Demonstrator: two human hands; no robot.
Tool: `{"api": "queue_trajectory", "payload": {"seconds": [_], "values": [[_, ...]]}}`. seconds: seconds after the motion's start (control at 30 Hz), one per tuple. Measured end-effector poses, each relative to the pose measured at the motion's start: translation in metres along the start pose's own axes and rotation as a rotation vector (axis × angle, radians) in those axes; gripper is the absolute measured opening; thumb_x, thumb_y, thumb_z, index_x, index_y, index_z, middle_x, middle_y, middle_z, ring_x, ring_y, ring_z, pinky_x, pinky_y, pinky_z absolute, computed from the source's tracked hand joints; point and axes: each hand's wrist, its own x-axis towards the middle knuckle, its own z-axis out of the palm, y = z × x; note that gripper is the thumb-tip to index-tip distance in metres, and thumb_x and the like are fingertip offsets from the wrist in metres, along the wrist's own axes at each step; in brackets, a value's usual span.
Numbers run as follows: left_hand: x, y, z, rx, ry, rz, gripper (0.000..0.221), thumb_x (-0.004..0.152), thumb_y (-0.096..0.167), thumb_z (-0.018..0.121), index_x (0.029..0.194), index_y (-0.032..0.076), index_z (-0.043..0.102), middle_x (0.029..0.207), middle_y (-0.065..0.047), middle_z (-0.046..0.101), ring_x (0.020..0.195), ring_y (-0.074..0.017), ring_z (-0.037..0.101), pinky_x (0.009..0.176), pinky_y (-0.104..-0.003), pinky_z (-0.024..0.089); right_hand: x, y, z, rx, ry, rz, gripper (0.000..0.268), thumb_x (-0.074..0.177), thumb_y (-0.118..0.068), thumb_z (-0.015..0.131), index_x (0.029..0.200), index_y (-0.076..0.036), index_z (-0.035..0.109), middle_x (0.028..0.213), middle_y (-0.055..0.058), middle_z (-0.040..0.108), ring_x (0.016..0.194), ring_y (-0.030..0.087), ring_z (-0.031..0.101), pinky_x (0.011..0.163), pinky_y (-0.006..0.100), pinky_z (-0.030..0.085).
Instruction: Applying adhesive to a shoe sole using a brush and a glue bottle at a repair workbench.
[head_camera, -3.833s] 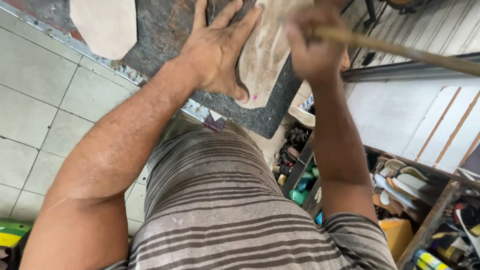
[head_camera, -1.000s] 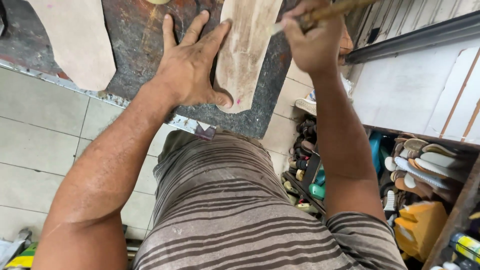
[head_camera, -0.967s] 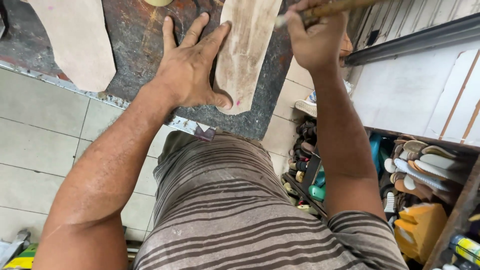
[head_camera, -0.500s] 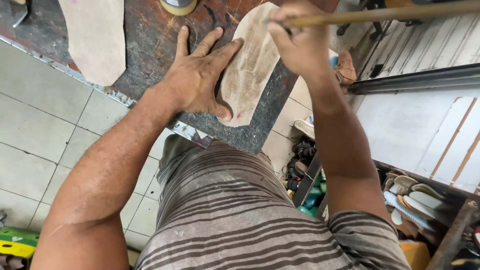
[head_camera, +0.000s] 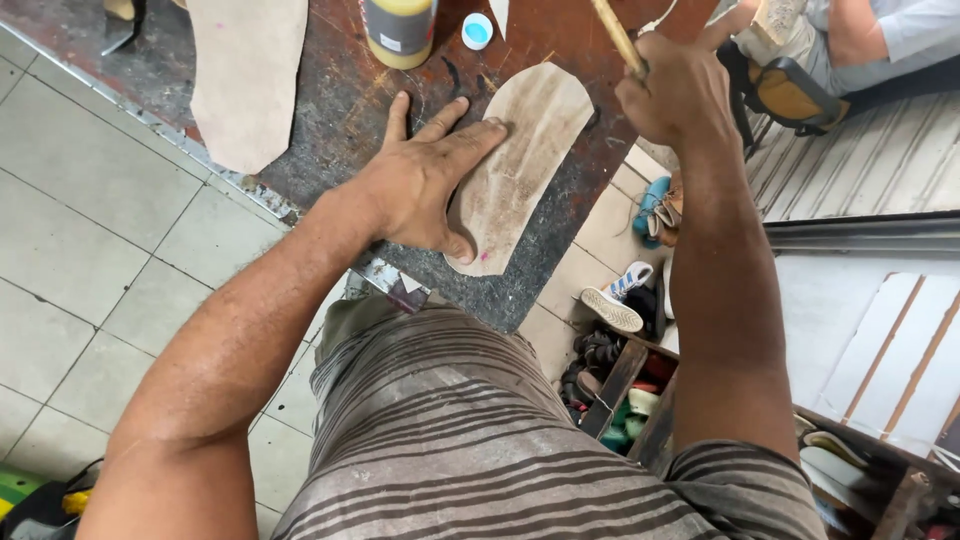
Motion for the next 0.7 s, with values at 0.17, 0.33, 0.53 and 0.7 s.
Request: {"api": "queue_trajectory", "payload": {"seconds": [0.17, 0.33, 0.53, 0.7], "values": [[-0.011, 0.016, -0.008, -0.074, -0.022, -0.009, 0.134, 0.066, 0.057, 0.091, 0.164, 0.025, 0.005, 0.174, -0.005, 0.012, 0.158, -0.0349, 0.01, 0.115, -0.072, -0.013, 0.0, -0.012, 0.002, 0.065, -0.182, 0.169, 0.021, 0.106, -0.018, 0.061, 0.103, 0.002, 0.059, 0.078, 0.014, 0.057, 0.061, 0.031, 0.053, 0.052, 0.049, 0.042], [-0.031, 0.032, -0.029, -0.224, -0.019, -0.015, 0.127, 0.066, 0.034, 0.096, 0.162, 0.017, 0.013, 0.173, -0.008, 0.015, 0.158, -0.0255, 0.019, 0.119, -0.069, -0.011, -0.02, -0.042, 0.004, -0.048, 0.393, -0.011, 0.022, 0.098, -0.015, 0.076, 0.116, -0.006, 0.065, 0.102, 0.012, 0.065, 0.09, 0.034, 0.065, 0.066, 0.05, 0.05], [-0.062, 0.04, -0.005, -0.198, 0.167, 0.287, 0.103, 0.081, -0.004, 0.073, 0.165, 0.02, 0.019, 0.172, -0.015, 0.025, 0.146, -0.0422, 0.049, 0.106, -0.08, 0.039, -0.044, -0.126, -0.009, 0.715, 0.187, -0.484, 0.067, 0.082, 0.007, 0.068, 0.143, 0.004, 0.038, 0.15, 0.029, 0.046, 0.141, 0.042, 0.047, 0.111, 0.043, 0.041], [-0.1, 0.056, -0.015, -0.123, 0.17, 0.306, 0.097, 0.083, -0.009, 0.058, 0.164, 0.029, 0.021, 0.173, -0.008, 0.024, 0.122, -0.0448, 0.064, 0.102, -0.065, 0.053, -0.047, -0.124, 0.005, 0.96, -0.015, -0.537, 0.064, 0.08, 0.001, 0.076, 0.133, 0.008, 0.041, 0.113, 0.023, 0.066, 0.119, 0.045, 0.065, 0.1, 0.054, 0.051]]}}
